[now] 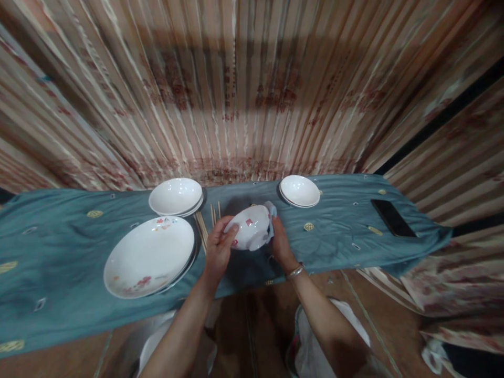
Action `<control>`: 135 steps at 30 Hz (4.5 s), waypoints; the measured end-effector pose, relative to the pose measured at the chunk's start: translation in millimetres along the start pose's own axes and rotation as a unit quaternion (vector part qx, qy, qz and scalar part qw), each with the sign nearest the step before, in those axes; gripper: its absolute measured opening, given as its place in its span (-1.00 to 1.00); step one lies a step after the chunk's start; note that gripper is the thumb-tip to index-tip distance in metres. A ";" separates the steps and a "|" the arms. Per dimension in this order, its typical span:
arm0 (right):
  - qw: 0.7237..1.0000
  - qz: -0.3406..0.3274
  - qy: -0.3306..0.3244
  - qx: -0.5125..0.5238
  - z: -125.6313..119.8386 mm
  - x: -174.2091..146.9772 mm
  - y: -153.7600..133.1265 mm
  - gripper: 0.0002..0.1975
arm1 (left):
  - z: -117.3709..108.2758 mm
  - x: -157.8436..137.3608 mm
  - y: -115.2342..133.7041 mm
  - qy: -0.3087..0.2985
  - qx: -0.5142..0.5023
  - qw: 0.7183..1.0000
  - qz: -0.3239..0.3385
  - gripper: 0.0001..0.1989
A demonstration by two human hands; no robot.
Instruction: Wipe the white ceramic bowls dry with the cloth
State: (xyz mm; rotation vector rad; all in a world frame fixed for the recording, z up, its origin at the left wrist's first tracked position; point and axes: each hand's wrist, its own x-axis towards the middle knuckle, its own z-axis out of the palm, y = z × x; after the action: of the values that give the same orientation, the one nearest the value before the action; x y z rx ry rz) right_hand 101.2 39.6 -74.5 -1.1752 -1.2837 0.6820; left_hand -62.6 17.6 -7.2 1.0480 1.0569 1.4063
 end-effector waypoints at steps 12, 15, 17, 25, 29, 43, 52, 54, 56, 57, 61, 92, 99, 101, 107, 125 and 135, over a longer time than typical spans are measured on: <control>0.998 0.038 0.030 -0.025 -20.1 19.2 -24.9 -0.53 | 14.7 -5.6 -24.4 -0.026 -0.045 0.997 -0.065 -0.67; 0.998 0.033 0.024 -0.042 -22.7 19.8 -27.7 -0.53 | 15.2 -5.3 -27.7 -0.033 -0.054 0.996 -0.063 -0.63; 0.998 0.030 0.019 -0.059 -24.0 19.5 -29.0 -0.53 | 14.0 -5.4 -28.2 -0.034 -0.044 0.997 -0.057 -0.60; 0.996 -0.014 0.003 -0.089 -26.3 18.2 -34.0 -0.55 | 8.9 -2.6 -14.4 -0.002 0.042 0.999 -0.015 -0.63; 0.994 -0.026 -0.009 -0.102 -24.8 17.8 -36.8 -0.58 | 7.0 -1.0 -8.0 0.007 0.063 0.997 0.034 -0.63; 0.970 -0.140 -0.066 -0.189 -11.9 12.6 -58.5 -0.54 | 9.5 -1.9 -2.3 0.013 0.064 0.998 0.009 -0.76; 0.896 -0.258 -0.164 -0.323 6.9 -6.7 -91.4 -0.52 | 6.8 0.4 -5.8 0.018 0.040 0.998 0.034 -0.79; 0.887 -0.268 -0.176 -0.332 7.5 -7.0 -92.8 -0.53 | 6.2 0.6 -6.0 0.010 0.032 0.999 0.034 -0.79; 0.892 -0.270 -0.170 -0.321 5.7 -4.3 -91.3 -0.53 | 5.9 -0.2 -6.1 -0.007 0.029 0.999 0.012 -0.76; 0.899 -0.267 -0.161 -0.309 4.3 -2.2 -89.7 -0.54 | 6.1 -0.8 -6.1 -0.015 0.028 1.000 0.000 -0.74; 0.939 -0.220 -0.115 -0.240 -0.9 7.2 -79.8 -0.56 | 8.7 -2.5 -5.7 -0.017 0.016 0.999 -0.022 -0.73; 0.991 0.120 0.030 0.057 8.2 -1.8 -2.9 -0.34 | 3.3 25.2 -6.3 0.098 -0.241 0.947 -0.191 -0.75; 0.995 0.088 0.037 0.002 12.7 -9.0 -2.1 -0.38 | 3.9 26.1 -5.3 0.119 -0.253 0.924 -0.261 -0.94; 0.997 0.073 0.029 -0.012 14.3 -13.0 -2.8 -0.41 | 4.1 25.6 -3.5 0.120 -0.258 0.919 -0.271 -0.96; 0.997 0.042 -0.001 -0.057 15.8 -28.4 -8.2 -0.45 | 6.1 23.3 -0.7 0.106 -0.268 0.919 -0.271 -0.92; 0.991 -0.004 -0.045 -0.125 9.6 -81.4 -12.3 -0.41 | 11.7 17.6 11.9 0.138 -0.278 0.913 -0.264 -0.90; 0.922 -0.206 -0.158 -0.288 6.6 -94.6 -42.7 -0.30 | 13.7 12.7 22.6 0.142 -0.276 0.920 -0.238 -0.90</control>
State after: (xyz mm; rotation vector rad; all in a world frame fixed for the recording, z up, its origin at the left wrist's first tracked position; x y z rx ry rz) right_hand 65.4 -57.9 -69.9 -1.2210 -2.0265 0.1768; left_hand -55.4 29.5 18.6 0.1589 0.9475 1.3478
